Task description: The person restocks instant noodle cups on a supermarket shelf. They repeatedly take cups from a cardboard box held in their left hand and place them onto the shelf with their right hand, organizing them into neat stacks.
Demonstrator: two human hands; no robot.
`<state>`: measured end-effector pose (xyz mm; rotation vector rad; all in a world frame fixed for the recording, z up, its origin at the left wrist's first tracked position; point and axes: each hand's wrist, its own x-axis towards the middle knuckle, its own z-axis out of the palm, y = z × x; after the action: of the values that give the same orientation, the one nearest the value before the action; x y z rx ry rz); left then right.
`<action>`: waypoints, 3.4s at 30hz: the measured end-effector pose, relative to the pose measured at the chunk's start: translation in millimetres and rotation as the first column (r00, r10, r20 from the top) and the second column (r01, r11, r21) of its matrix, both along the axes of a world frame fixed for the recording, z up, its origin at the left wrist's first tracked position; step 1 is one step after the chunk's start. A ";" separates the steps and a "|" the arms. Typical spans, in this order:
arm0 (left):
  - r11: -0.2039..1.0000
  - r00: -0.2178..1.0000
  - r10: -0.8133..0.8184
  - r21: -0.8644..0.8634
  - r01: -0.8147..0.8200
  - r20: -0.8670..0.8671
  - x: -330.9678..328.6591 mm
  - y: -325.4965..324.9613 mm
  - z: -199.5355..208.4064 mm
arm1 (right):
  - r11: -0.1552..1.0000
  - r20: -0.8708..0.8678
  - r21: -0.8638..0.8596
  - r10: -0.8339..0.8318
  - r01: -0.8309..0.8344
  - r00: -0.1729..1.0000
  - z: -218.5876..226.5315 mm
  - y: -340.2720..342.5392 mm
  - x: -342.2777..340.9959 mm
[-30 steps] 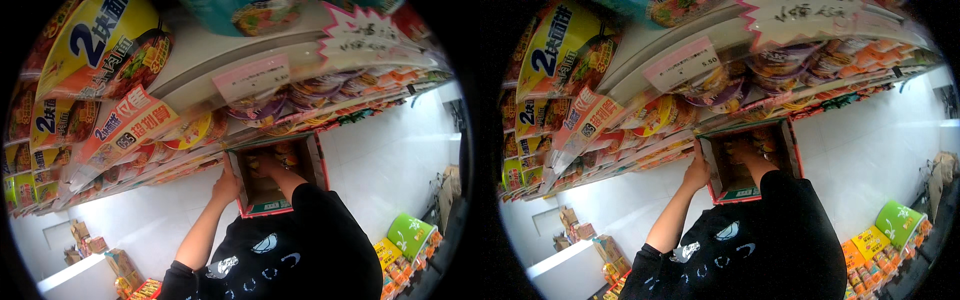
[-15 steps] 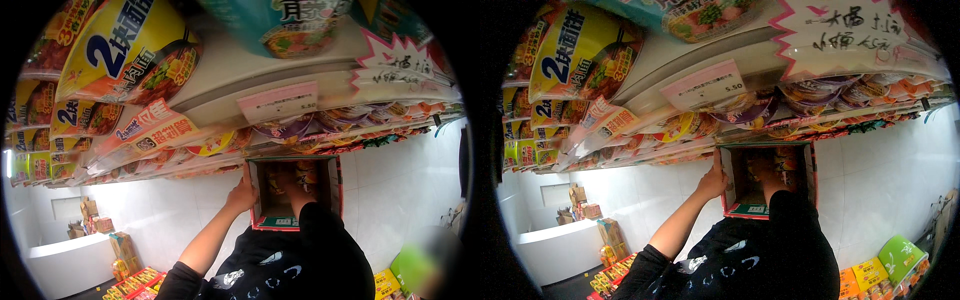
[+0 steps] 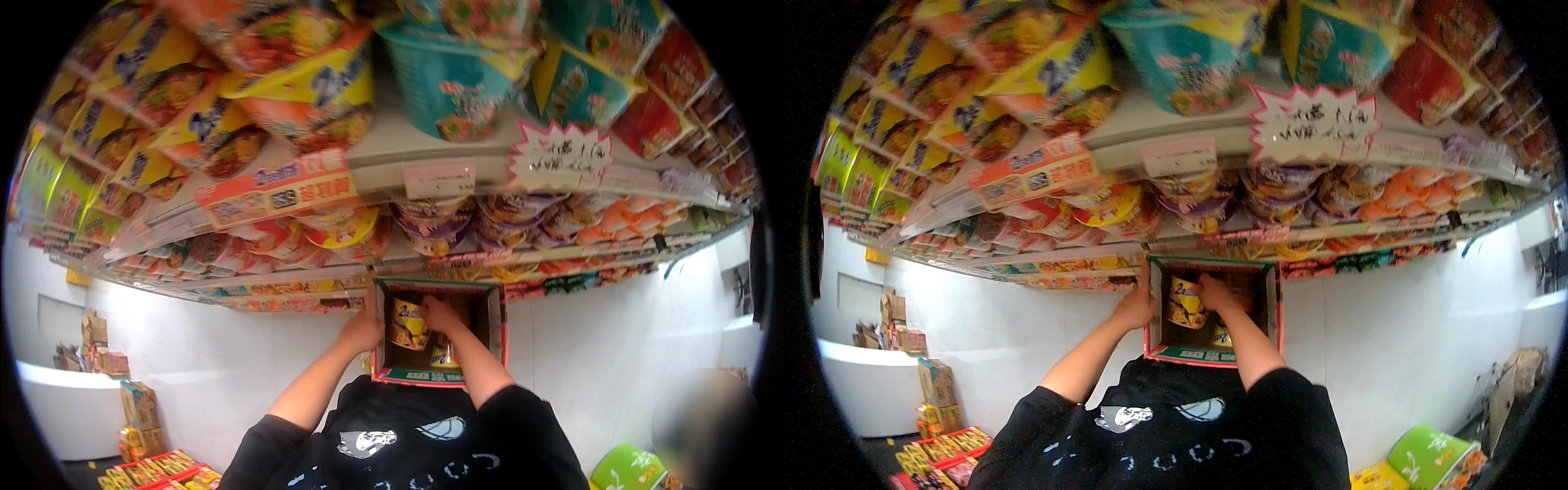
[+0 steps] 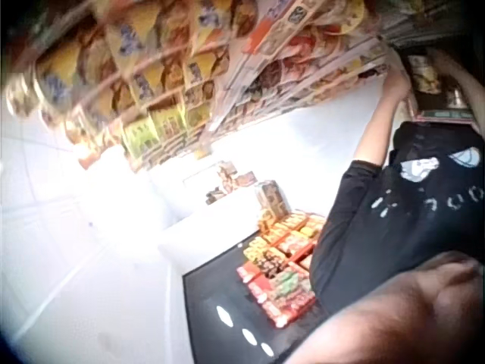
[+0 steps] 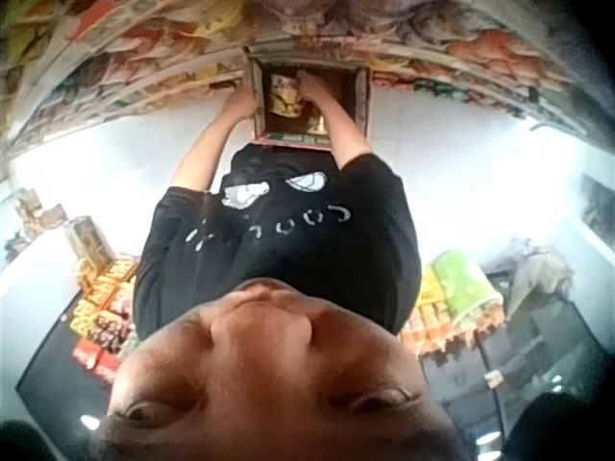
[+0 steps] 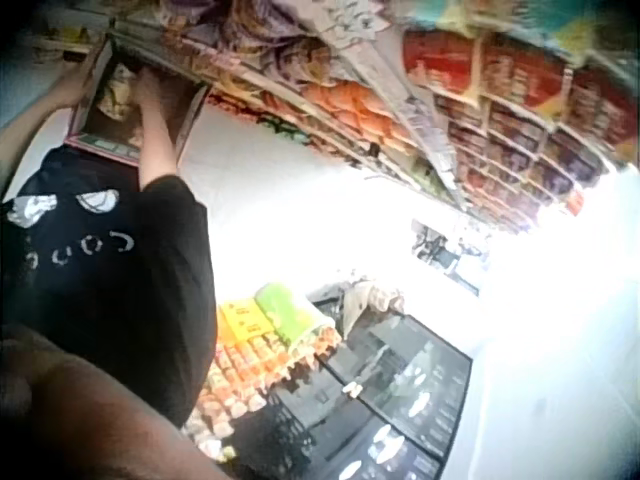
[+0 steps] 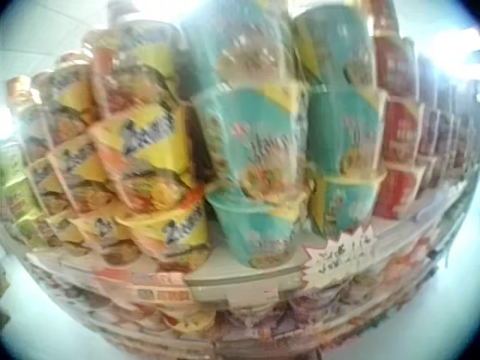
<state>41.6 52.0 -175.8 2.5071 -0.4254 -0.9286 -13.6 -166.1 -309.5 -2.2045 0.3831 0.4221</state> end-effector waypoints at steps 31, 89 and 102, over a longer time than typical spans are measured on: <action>0.455 0.980 -0.201 -0.885 0.093 0.000 42.4 116.4 188.7 | 0.937 0.700 0.340 -0.195 -0.081 0.688 315.7 95.9 -35.4; 0.350 0.520 0.247 -0.575 0.739 0.818 235.1 217.9 647.2 | 0.641 0.384 -0.659 -0.163 0.393 0.909 117.3 204.3 -100.2; 0.236 0.586 0.179 -0.613 0.755 0.790 265.8 216.2 634.1 | 0.653 0.440 -0.645 -0.106 0.396 0.892 119.6 205.9 -102.2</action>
<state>307.4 268.1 458.3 1.3985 -1.3740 0.4297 -115.8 39.8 -189.8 -2.8595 0.7424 -0.3934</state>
